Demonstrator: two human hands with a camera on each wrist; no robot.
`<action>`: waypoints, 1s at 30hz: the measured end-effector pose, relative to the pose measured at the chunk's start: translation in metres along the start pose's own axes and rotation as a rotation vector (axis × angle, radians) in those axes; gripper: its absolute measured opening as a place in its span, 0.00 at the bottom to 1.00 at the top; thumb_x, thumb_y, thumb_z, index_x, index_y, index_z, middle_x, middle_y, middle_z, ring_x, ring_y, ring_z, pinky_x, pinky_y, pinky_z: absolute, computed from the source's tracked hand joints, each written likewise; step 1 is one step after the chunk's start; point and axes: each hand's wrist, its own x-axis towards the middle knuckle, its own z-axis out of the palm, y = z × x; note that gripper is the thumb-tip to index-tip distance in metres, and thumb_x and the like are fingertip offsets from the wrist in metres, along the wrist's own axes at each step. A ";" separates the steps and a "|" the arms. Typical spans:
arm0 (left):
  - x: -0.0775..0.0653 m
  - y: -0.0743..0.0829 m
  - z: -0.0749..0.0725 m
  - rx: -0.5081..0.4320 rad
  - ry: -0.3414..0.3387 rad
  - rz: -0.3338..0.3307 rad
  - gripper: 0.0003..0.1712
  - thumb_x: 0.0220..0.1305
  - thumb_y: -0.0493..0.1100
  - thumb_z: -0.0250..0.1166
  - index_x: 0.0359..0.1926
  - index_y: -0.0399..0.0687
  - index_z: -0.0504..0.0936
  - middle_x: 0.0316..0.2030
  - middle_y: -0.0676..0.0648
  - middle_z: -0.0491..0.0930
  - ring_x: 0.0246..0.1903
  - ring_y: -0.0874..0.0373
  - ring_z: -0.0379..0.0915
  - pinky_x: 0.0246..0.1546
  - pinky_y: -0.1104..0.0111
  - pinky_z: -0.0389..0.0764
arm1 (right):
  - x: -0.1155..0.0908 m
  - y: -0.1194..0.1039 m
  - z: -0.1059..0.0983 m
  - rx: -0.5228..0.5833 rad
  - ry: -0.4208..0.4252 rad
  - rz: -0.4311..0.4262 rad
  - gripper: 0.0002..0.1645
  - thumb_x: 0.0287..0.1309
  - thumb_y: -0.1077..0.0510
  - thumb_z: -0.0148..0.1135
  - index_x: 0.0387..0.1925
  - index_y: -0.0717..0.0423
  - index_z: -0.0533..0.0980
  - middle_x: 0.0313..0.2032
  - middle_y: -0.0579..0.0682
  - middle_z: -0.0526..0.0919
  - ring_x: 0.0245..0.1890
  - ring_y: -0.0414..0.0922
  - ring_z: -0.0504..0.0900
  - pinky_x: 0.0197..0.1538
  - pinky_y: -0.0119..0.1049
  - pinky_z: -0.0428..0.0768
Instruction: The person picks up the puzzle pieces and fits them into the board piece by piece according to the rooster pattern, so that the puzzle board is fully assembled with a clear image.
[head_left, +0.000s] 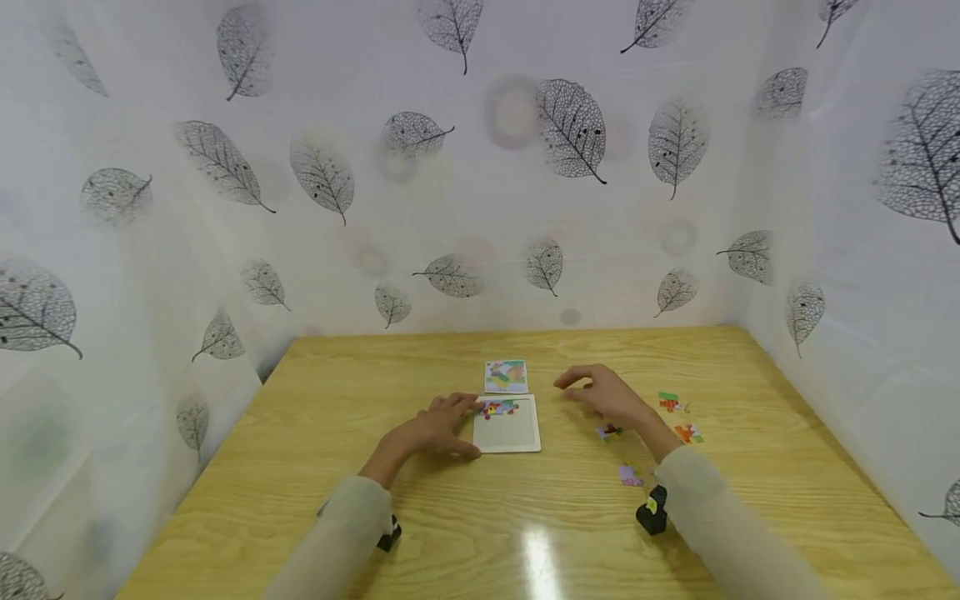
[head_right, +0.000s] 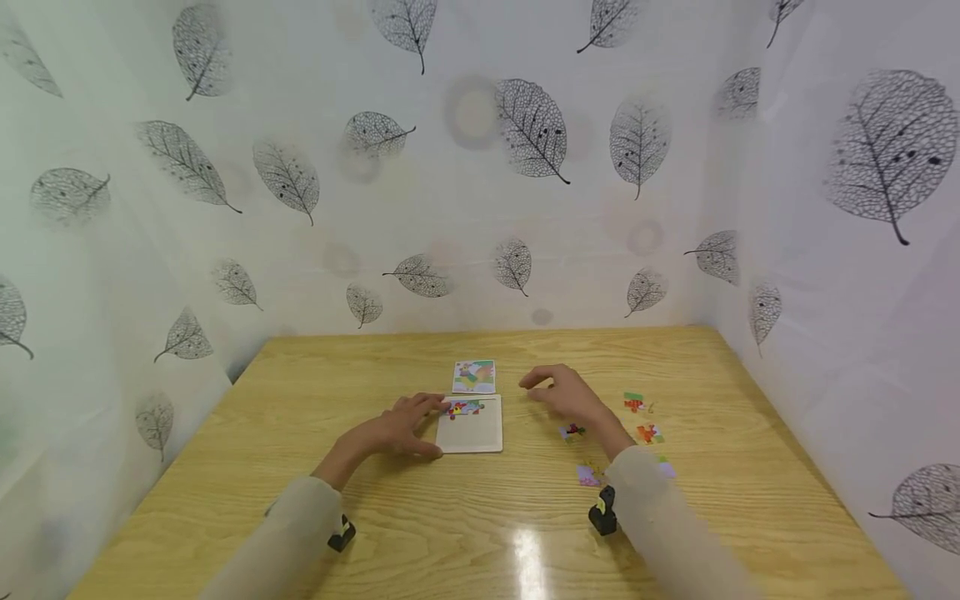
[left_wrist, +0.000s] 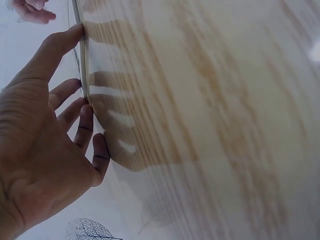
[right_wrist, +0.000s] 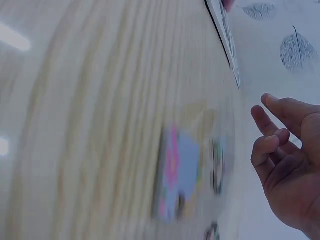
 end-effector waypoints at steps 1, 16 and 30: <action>0.001 0.000 0.001 0.002 -0.002 -0.001 0.52 0.62 0.56 0.75 0.80 0.50 0.59 0.80 0.40 0.53 0.77 0.32 0.45 0.70 0.28 0.50 | -0.004 0.002 -0.005 0.000 0.007 0.013 0.17 0.77 0.60 0.56 0.60 0.62 0.79 0.61 0.63 0.80 0.18 0.35 0.64 0.22 0.33 0.69; 0.004 -0.002 0.001 0.005 -0.010 -0.010 0.52 0.63 0.57 0.75 0.80 0.50 0.60 0.80 0.41 0.53 0.78 0.32 0.44 0.70 0.27 0.48 | -0.049 0.032 -0.062 0.045 -0.055 0.054 0.24 0.77 0.62 0.55 0.67 0.70 0.70 0.61 0.73 0.74 0.16 0.44 0.64 0.21 0.37 0.69; 0.006 -0.003 0.001 0.005 -0.011 -0.004 0.52 0.62 0.58 0.75 0.80 0.52 0.60 0.80 0.41 0.53 0.77 0.33 0.46 0.71 0.29 0.49 | -0.075 0.049 -0.095 0.047 0.008 0.118 0.26 0.71 0.69 0.58 0.67 0.73 0.68 0.64 0.77 0.68 0.16 0.41 0.61 0.20 0.37 0.67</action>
